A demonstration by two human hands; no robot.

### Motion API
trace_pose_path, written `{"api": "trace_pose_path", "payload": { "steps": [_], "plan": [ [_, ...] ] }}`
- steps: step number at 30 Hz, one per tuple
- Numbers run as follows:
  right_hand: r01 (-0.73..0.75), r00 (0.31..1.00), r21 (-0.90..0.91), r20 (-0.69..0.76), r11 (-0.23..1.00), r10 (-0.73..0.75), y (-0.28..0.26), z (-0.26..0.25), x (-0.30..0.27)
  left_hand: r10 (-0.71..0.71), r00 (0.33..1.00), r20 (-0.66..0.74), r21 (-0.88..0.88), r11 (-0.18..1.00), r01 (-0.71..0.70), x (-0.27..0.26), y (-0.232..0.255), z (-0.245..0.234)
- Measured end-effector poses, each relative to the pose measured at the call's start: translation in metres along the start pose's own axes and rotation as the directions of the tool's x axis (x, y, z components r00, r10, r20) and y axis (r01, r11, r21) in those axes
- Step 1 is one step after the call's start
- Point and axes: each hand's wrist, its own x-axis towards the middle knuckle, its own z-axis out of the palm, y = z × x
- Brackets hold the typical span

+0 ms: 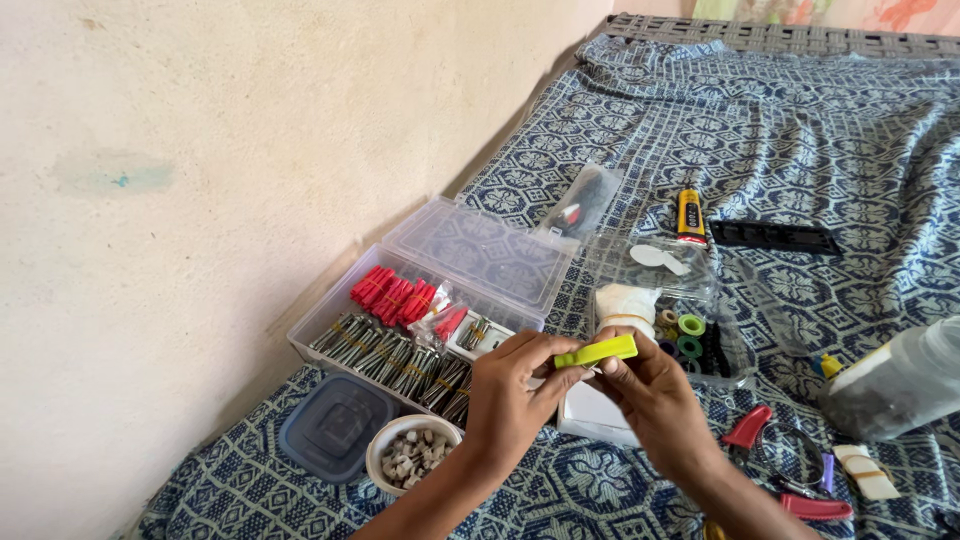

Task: The person uses pliers to bend and shape a small yellow plastic clip, then uses a hammer to tap it into place. They handle various tools and small parts from a plastic container on a patterned cloth.

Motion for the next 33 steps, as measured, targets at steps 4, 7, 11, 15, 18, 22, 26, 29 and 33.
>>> {"api": "trace_pose_path", "payload": {
  "steps": [4,7,11,15,18,22,26,29,33],
  "plan": [
    [0.15,0.985,-0.389,0.135,0.909,-0.105,-0.024,-0.004,0.003,0.023,1.0,0.014,0.074,0.997,-0.024,0.001,0.005,-0.007],
    [0.255,0.961,-0.462,0.214,0.849,-0.173,-0.038,-0.003,0.001,0.087,0.996,0.018,0.1,0.991,-0.088,0.001,0.007,-0.005],
    [0.158,0.987,-0.644,0.13,0.749,-0.096,-0.048,-0.001,-0.005,0.021,0.999,0.025,0.011,1.0,-0.021,-0.001,0.003,0.003],
    [0.071,0.996,-0.73,0.094,0.68,-0.003,-0.053,0.003,-0.009,-0.016,1.0,-0.007,-0.097,0.995,0.015,0.002,0.0,0.003],
    [0.155,0.985,-0.686,0.163,0.71,-0.058,-0.055,0.002,-0.014,-0.089,0.995,-0.051,-0.316,0.946,0.069,-0.003,0.009,-0.001],
    [0.129,0.988,-0.705,0.155,0.697,-0.027,-0.058,0.001,-0.025,-0.172,0.985,0.024,-0.38,0.909,0.168,-0.007,0.015,0.007],
    [0.01,0.998,-0.672,0.049,0.74,0.032,-0.065,0.001,-0.05,-0.243,0.953,0.179,-0.352,0.889,0.292,-0.017,0.018,0.028],
    [-0.096,0.995,-0.7,-0.037,0.708,0.098,-0.074,-0.01,-0.074,-0.256,0.912,0.32,-0.412,0.829,0.377,-0.027,0.02,0.048],
    [-0.105,0.993,-0.609,-0.026,0.786,0.112,-0.07,-0.042,-0.1,-0.27,0.83,0.487,-0.48,0.712,0.513,-0.037,0.018,0.081]
  ]
}}
